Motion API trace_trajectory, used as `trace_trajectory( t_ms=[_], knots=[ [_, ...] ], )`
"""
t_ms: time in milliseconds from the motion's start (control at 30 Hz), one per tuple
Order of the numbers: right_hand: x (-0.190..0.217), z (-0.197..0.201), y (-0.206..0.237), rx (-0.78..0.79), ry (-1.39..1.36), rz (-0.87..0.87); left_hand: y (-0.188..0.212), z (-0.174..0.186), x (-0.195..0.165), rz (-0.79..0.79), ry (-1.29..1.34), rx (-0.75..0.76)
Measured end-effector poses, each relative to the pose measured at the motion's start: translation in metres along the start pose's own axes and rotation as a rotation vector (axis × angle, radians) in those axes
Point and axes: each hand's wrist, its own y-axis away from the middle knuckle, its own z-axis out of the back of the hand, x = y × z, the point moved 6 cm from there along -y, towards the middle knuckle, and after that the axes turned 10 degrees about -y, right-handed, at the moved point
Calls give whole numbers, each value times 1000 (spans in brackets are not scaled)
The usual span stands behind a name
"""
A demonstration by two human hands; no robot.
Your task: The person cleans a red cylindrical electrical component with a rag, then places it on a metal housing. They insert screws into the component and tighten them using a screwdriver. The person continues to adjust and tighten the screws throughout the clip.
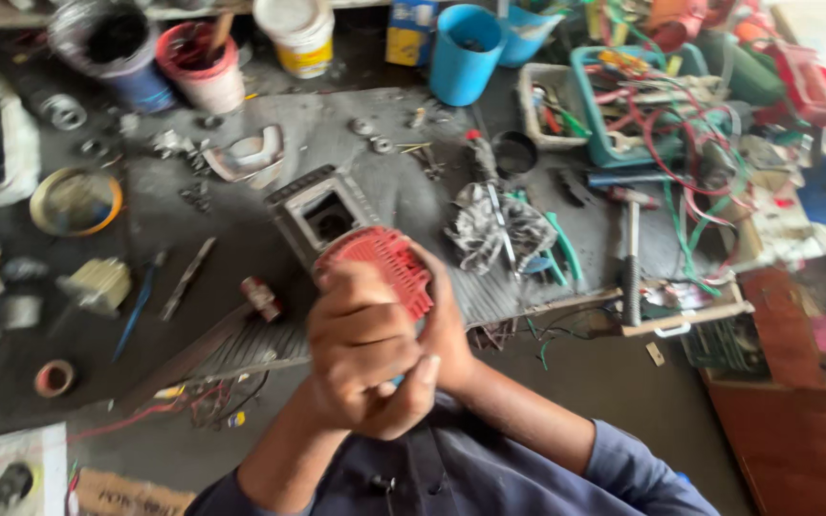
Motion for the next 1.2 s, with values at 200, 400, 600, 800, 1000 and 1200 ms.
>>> trace_trajectory(
  t_ms=[200, 400, 600, 800, 1000, 1200],
  knots=[
    [-14, -6, -1, 173, 330, 190, -8, 8, 19, 23, 406, 199],
    [-22, 16, -7, 461, -390, -194, 31, 31, -1, 91, 21, -4],
    [63, 18, -49, 736, 204, 645, 97, 19, 5, 462, -365, -86],
    [100, -23, -74, 1072, 310, 963, 130, 12, 10, 481, -675, -59],
    [77, -19, -82, 1180, 513, 822, 115, 16, -10, 428, -846, -80],
    [79, -13, -111, 1151, 626, 909, 82, -16, -5, 423, -595, -216]
  ],
)
